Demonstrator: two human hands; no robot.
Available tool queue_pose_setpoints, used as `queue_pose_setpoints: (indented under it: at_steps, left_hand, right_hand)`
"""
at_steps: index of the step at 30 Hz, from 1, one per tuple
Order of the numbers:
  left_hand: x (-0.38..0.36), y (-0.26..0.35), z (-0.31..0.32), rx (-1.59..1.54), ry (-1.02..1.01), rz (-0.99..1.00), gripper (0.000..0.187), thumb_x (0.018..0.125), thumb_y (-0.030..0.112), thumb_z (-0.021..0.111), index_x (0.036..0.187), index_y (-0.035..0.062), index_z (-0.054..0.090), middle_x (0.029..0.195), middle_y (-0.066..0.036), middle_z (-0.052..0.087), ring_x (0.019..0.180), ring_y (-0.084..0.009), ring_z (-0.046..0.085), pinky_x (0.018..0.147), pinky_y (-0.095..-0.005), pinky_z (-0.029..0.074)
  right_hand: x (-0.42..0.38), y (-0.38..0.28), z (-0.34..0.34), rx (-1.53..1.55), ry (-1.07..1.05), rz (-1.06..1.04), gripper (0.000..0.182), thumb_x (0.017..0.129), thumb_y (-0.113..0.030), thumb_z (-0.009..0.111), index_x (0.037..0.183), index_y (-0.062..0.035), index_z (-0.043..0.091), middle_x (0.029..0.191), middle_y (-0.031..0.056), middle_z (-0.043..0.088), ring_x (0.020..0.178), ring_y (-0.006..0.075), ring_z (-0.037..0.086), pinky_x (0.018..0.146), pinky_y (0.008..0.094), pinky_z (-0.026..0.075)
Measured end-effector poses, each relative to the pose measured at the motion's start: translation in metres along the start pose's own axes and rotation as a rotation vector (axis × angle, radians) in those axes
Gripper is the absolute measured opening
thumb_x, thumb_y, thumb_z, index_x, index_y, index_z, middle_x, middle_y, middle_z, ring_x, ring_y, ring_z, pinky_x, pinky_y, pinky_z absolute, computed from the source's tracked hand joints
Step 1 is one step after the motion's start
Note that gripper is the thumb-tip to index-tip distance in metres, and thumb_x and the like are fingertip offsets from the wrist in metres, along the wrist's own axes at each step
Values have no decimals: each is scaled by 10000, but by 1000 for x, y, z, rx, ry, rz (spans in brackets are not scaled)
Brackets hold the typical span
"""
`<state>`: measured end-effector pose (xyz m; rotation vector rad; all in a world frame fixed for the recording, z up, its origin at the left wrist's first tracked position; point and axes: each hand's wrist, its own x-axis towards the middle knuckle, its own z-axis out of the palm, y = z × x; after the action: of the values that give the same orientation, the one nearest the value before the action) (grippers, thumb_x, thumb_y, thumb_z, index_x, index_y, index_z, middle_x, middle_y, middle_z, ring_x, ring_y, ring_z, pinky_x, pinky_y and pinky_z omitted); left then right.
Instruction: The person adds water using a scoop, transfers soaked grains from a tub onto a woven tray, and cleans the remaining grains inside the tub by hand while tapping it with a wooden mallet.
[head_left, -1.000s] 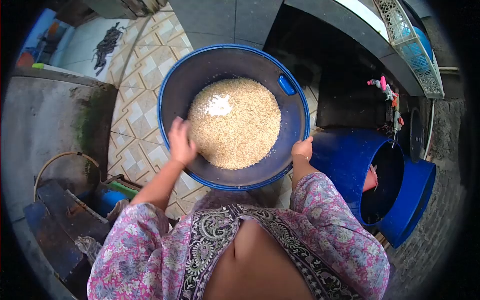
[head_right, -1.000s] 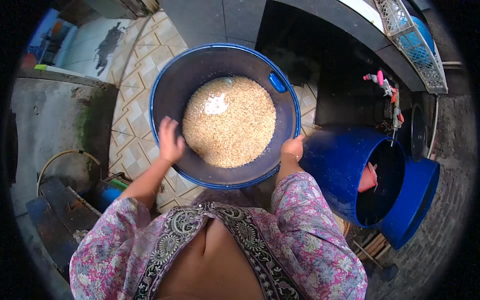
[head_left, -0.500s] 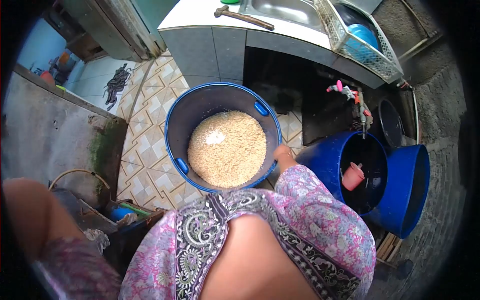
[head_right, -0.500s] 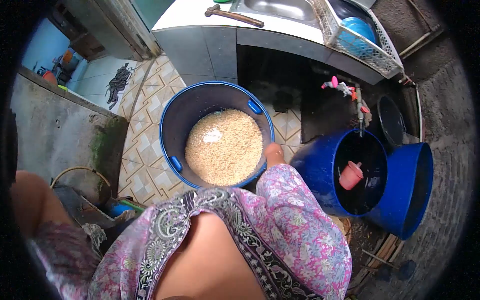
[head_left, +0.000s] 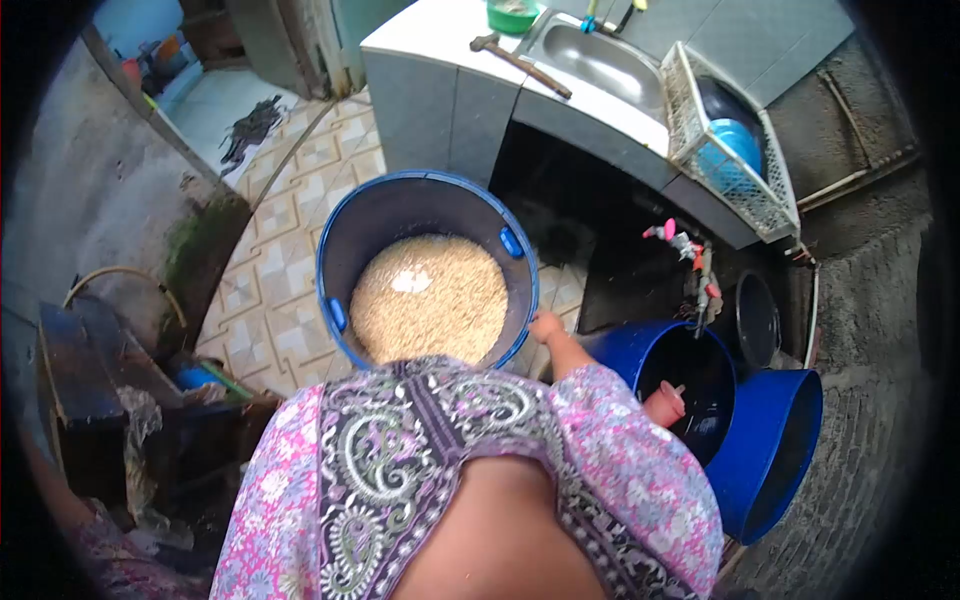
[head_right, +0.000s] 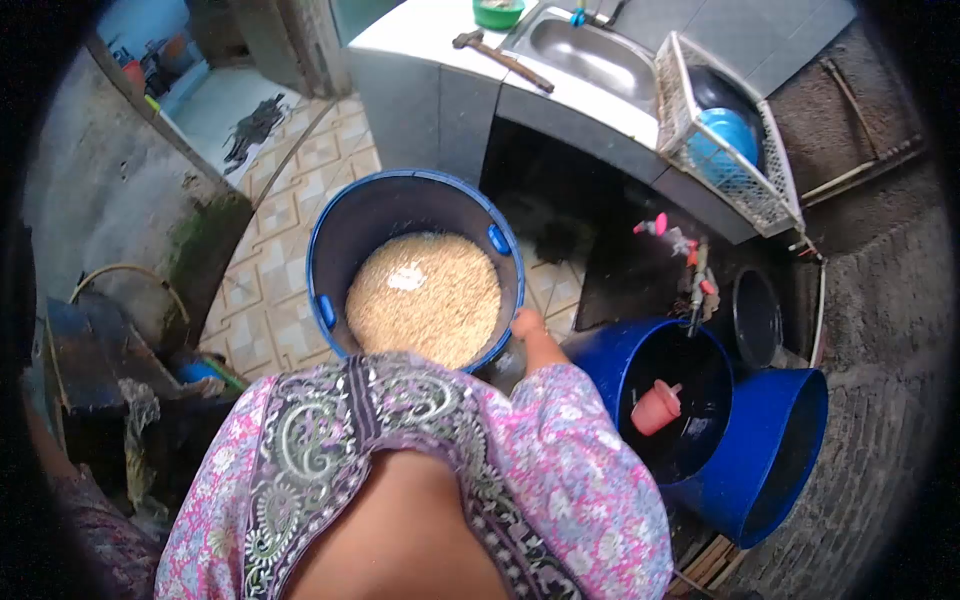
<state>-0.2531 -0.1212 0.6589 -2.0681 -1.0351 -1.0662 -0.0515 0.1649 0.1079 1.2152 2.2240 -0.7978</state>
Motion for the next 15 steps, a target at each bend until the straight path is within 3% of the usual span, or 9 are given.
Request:
queue_pose_setpoints:
  at_steps: [10, 15]
  left_hand:
    - [-19, 0, -19, -29, 67, 107, 448, 805, 340, 435, 1071, -18, 479, 1029, -176, 481, 975, -289, 464, 861, -407, 357]
    - [-34, 1, -44, -21, 123, 158, 439, 801, 333, 440, 1057, -21, 484, 1004, -170, 487, 948, -287, 474, 846, -403, 366]
  right_hand:
    - [-9, -1, 12, 19, 181, 16, 410, 701, -289, 591, 1065, -103, 552, 1046, 141, 563, 981, 277, 530, 834, 347, 419]
    - [-8, -44, -27, -45, 323, -27, 432, 694, -234, 591, 1096, -97, 510, 1068, 176, 525, 987, 320, 507, 841, 378, 415]
